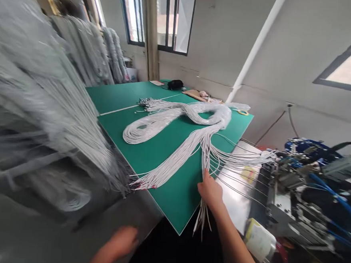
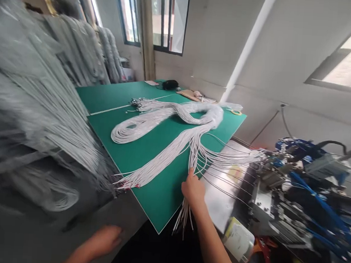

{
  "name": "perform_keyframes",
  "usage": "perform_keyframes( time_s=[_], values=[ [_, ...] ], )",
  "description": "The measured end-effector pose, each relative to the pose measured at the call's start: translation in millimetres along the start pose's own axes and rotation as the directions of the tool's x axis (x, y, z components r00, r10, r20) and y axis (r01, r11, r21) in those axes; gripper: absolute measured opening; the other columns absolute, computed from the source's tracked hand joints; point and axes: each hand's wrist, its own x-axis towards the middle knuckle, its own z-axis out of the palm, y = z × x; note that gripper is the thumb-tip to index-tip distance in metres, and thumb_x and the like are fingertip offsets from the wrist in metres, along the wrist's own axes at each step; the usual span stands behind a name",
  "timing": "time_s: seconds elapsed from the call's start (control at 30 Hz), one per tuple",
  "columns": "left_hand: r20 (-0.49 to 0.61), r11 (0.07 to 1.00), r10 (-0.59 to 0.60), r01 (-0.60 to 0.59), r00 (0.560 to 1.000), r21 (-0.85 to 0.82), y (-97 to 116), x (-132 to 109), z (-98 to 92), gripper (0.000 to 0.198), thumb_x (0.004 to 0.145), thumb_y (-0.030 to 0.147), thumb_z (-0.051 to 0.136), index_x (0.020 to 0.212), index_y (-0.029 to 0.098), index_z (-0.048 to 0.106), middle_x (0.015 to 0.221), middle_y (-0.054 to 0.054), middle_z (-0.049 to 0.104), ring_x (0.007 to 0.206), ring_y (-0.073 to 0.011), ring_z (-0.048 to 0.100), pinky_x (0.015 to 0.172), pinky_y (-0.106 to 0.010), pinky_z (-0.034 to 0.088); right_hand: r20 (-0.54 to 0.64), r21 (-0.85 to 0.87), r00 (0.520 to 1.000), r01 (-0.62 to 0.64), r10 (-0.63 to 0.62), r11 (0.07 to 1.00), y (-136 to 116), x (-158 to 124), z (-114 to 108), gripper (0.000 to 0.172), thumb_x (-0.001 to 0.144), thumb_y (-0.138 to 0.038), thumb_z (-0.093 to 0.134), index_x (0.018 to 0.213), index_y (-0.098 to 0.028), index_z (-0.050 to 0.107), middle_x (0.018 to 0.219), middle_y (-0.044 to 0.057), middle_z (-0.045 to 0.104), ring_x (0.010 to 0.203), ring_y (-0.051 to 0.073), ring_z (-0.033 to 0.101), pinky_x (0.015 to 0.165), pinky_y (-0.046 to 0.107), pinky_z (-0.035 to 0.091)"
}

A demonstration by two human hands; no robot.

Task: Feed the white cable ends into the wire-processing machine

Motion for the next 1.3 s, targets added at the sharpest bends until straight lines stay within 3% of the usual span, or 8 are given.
perform_keyframes(
  time_s=[0.13, 0.3, 0.37, 0.5, 0.63, 0.93, 1.1, 1.3],
  values=[
    [0.076, 0.965, 0.200, -0.183, 0.977, -0.188, 32.7, -43.2, -52.3, 0.054, 0.083, 0.049, 0.053, 0.132, 0.027, 0.053, 0.111, -0.007, 0.068, 0.105, -0.0260, 0.062, 0.092, -0.038, 0.049, -0.084, 0.494, 0.991, 0.131, -0.103, 0.860, 33.2, -18.8, 0.9, 0.057, 0.086, -0.023, 0.040, 0.141, -0.011, 0.032, 0.086, 0.009, 0.063, 0.071, 0.020, 0.060, 0.069, 0.033, 0.044],
    [-0.049, 0.711, 0.598, -0.558, 0.800, -0.428, 80.3, -62.1, -140.3, 0.061, 0.085, 0.054, 0.055, 0.138, 0.027, 0.046, 0.119, -0.005, 0.064, 0.109, -0.0199, 0.059, 0.099, -0.031, 0.045, 0.003, 0.993, 1.000, -0.001, -0.020, 0.120, 77.6, -47.4, -1.0, 0.061, 0.085, -0.046, 0.051, 0.137, -0.023, 0.030, 0.070, -0.003, 0.054, 0.050, 0.011, 0.047, 0.048, 0.023, 0.037],
    [-0.186, 0.752, 0.522, -0.552, 0.832, -0.360, 99.0, -37.9, -161.3, 0.056, 0.090, 0.055, 0.048, 0.138, 0.028, 0.046, 0.129, -0.006, 0.058, 0.118, -0.0204, 0.054, 0.101, -0.032, 0.044, 0.040, 0.999, 0.999, -0.038, 0.033, -0.032, 91.3, -55.5, -4.6, 0.065, 0.079, -0.048, 0.060, 0.134, -0.025, 0.033, 0.081, -0.002, 0.056, 0.044, 0.006, 0.040, 0.042, 0.020, 0.029],
    [-0.484, 0.974, 0.220, -0.214, 0.847, 0.068, 134.4, 52.9, -169.4, 0.072, 0.088, 0.059, 0.045, 0.149, 0.024, 0.028, 0.155, -0.012, 0.025, 0.141, -0.0319, 0.025, 0.112, -0.050, 0.027, 0.038, 0.997, 0.999, -0.035, -0.034, 0.072, 122.0, -68.9, -13.7, 0.071, 0.080, -0.053, 0.059, 0.138, -0.024, 0.030, 0.106, 0.006, 0.060, 0.041, 0.002, 0.036, 0.039, 0.020, 0.027],
    [-0.541, 0.937, 0.068, 0.133, 0.838, 0.323, 160.2, 125.6, -158.9, 0.072, 0.093, 0.055, 0.035, 0.153, 0.019, 0.014, 0.157, -0.016, 0.015, 0.142, -0.0372, 0.019, 0.107, -0.057, 0.028, 0.079, 0.934, 0.996, -0.056, -0.050, 0.352, 154.3, -82.7, -16.7, 0.075, 0.087, -0.052, 0.044, 0.147, -0.017, 0.016, 0.085, 0.004, 0.066, 0.041, 0.008, 0.044, 0.042, 0.023, 0.035],
    [-0.572, 0.880, 0.029, 0.250, 0.820, 0.404, 150.4, 148.4, -173.6, 0.054, 0.097, 0.041, 0.023, 0.151, 0.032, 0.020, 0.154, -0.010, 0.027, 0.138, -0.0321, 0.033, 0.104, -0.066, 0.025, 0.087, 0.851, 0.983, 0.011, -0.161, 0.525, 184.6, -91.4, -14.2, 0.038, 0.096, -0.047, 0.031, 0.092, -0.017, 0.054, 0.056, -0.001, 0.056, 0.050, 0.011, 0.051, 0.051, 0.020, 0.036],
    [-0.653, 0.861, 0.411, -0.037, 0.636, 0.507, 209.8, 152.7, -163.7, 0.064, 0.091, 0.043, 0.040, 0.145, 0.010, 0.035, 0.151, -0.020, 0.029, 0.142, -0.0335, 0.021, 0.112, -0.052, 0.026, 0.016, 0.878, 0.996, 0.027, -0.086, 0.478, 185.0, -101.8, -20.0, 0.035, 0.096, -0.045, 0.034, 0.101, -0.018, 0.055, 0.067, 0.000, 0.056, 0.061, 0.012, 0.052, 0.054, 0.021, 0.035],
    [-0.260, 0.268, 0.958, -0.711, 0.124, 0.650, 334.3, 158.5, -118.2, 0.047, 0.093, 0.036, 0.046, 0.137, 0.019, 0.046, 0.122, -0.012, 0.062, 0.115, -0.0223, 0.056, 0.104, -0.042, 0.040, -0.044, 0.894, 0.997, 0.014, 0.057, 0.447, 169.4, -127.8, -23.6, 0.034, 0.097, -0.045, 0.035, 0.095, -0.018, 0.057, 0.067, -0.001, 0.057, 0.055, 0.010, 0.050, 0.053, 0.021, 0.035]
  ],
)
